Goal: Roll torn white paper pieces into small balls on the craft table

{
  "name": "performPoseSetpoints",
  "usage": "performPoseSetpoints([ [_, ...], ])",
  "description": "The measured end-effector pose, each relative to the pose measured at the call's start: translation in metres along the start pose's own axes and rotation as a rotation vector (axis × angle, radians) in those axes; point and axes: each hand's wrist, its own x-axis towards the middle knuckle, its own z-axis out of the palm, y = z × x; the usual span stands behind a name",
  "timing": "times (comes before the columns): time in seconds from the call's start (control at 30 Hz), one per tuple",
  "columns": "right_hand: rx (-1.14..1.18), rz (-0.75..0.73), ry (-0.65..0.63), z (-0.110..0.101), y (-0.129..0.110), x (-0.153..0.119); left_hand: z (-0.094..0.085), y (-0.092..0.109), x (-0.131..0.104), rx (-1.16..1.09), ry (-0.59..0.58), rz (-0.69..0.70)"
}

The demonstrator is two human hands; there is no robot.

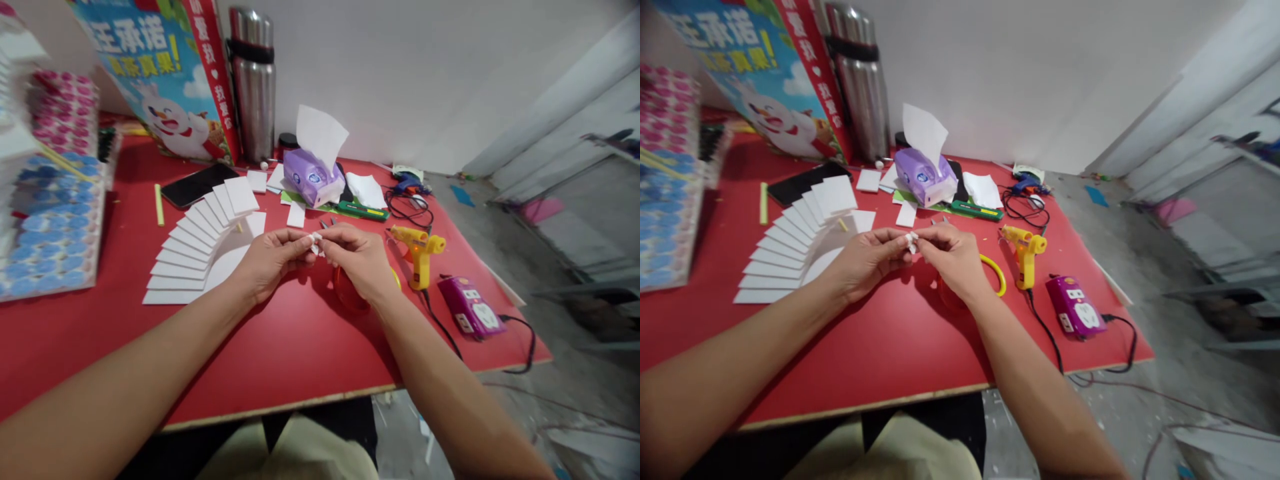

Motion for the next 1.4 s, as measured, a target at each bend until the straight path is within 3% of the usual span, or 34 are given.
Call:
performPoseSetpoints([
  [0.47,-0.276,-0.318,-0.038,0.001,-0.001,-0.003,0.000,-0.001,0.001,0.023,-0.002,0.090],
  [0.83,-0.372,-0.443,-0.015,0.003,0.000,-0.007,0.000,0.001,-0.003,0.167,0.005,0.199],
  [1.4,-0.701,-0.638,-0.058,-0.003,-0.005,-0.013,0.000,0.003,-0.009,0.379,0.003,0.360],
])
